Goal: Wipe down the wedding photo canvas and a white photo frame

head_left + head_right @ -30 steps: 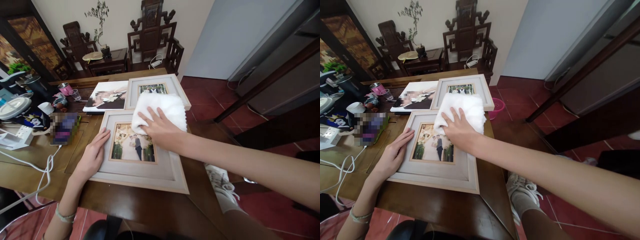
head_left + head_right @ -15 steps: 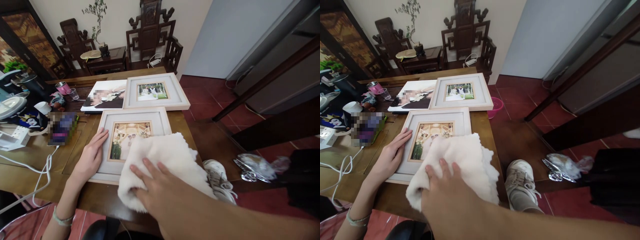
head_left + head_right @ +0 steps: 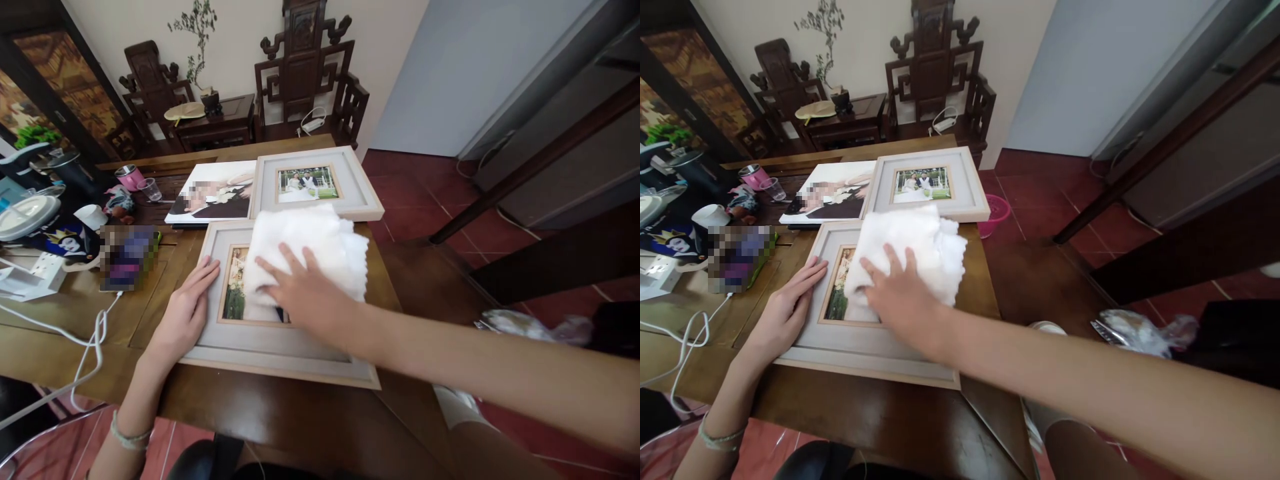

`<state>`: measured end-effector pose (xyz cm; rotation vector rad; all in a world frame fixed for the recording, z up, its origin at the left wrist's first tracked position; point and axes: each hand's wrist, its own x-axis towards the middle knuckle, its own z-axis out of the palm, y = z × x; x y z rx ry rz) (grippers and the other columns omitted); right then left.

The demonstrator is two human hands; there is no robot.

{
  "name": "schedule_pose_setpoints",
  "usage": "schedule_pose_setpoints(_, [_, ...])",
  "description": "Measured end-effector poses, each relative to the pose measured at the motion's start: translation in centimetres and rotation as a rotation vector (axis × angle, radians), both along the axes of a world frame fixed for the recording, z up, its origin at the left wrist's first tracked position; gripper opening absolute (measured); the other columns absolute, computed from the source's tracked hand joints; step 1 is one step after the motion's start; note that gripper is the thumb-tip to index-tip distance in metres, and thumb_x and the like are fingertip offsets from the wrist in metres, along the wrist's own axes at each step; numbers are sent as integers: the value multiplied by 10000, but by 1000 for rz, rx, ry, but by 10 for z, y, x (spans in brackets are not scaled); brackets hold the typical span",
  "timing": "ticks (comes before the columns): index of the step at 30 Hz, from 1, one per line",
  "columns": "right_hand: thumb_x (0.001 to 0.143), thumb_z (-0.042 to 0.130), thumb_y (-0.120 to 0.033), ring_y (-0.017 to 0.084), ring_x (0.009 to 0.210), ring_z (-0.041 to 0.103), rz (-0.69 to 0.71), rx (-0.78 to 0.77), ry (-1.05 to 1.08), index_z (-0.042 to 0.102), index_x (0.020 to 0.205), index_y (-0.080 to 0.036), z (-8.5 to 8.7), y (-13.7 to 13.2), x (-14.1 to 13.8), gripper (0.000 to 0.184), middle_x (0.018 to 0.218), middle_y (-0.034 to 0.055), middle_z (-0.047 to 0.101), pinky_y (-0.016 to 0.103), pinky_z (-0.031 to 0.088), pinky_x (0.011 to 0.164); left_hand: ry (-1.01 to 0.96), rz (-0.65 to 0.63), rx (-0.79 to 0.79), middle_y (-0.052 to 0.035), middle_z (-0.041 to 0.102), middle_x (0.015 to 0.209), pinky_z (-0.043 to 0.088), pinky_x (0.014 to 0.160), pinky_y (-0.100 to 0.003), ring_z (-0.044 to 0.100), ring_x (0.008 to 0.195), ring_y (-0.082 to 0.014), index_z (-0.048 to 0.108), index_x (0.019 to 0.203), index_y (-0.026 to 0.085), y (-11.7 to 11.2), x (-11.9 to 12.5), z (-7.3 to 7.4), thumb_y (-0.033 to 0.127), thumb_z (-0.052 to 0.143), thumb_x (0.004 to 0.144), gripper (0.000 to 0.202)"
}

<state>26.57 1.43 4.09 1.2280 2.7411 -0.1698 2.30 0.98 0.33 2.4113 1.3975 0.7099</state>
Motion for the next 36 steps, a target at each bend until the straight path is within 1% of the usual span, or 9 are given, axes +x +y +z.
schedule_pose_setpoints(4, [755,667,-154,532,1397,186,94,-296,15,644,1271,-244,18,-51,-8,524,1586,100,240,765,267,1032,6,10,1,-139,512,1435,274,1187,-477,337,1429,-234,531,1353,95,0,1,0,191,335,964,446])
schedule_pose_setpoints(7, [782,641,-201,519,1388,242,194,-432,82,670,1227,-245,28,-66,-7,448,1568,84,301,757,333,999,19,15,-2,-133,513,1436,273,1185,-489,335,1430,-236,529,1358,111,0,1,1,188,332,963,448])
schedule_pose_setpoints(12, [801,558,-110,469,1420,209,255,-189,206,585,1333,-193,13,-34,-4,539,1572,107,299,705,270,1078,34,5,-14,-118,490,1459,272,1181,-511,319,1437,-246,505,1385,144,0,1,2,193,327,963,462])
schedule_pose_setpoints(15, [843,436,-28,467,1432,156,194,36,193,541,1376,-171,-3,6,-10,562,1590,103,254,723,195,1091,28,3,-12,-129,494,1453,271,1183,-493,322,1435,-247,517,1372,127,0,1,3,202,332,965,454])
schedule_pose_setpoints(19, [828,457,-14,498,1432,61,67,116,122,542,1366,-126,-8,42,-27,556,1608,117,191,749,146,1084,17,46,-10,-137,479,1464,280,1180,-479,359,1417,-253,515,1370,120,-1,3,4,235,359,967,447])
schedule_pose_setpoints(23, [851,418,-15,500,1423,137,103,68,130,568,1348,-167,-2,25,-36,541,1593,109,252,758,212,1056,-10,75,-3,-152,456,1479,282,1182,-458,368,1413,-246,501,1377,101,-1,4,3,252,373,968,454])
schedule_pose_setpoints(30, [753,586,-94,493,1409,218,298,-302,81,651,1248,-209,33,-41,-20,513,1569,81,324,720,315,1041,7,66,-25,-145,482,1460,282,1181,-478,348,1424,-241,526,1352,110,-1,3,3,244,341,979,438])
schedule_pose_setpoints(33, [792,475,-30,403,1418,278,302,-375,99,637,1259,-211,40,-39,-13,527,1552,29,365,635,334,1086,9,64,-30,-138,482,1462,276,1185,-474,340,1428,-238,524,1356,116,-2,4,4,254,326,989,439])
schedule_pose_setpoints(36, [822,441,-25,405,1417,280,258,-236,145,592,1312,-182,29,-17,-14,536,1562,64,339,645,322,1083,-9,75,-34,-133,453,1485,268,1191,-445,341,1427,-235,498,1383,117,-3,5,5,297,323,1002,456])
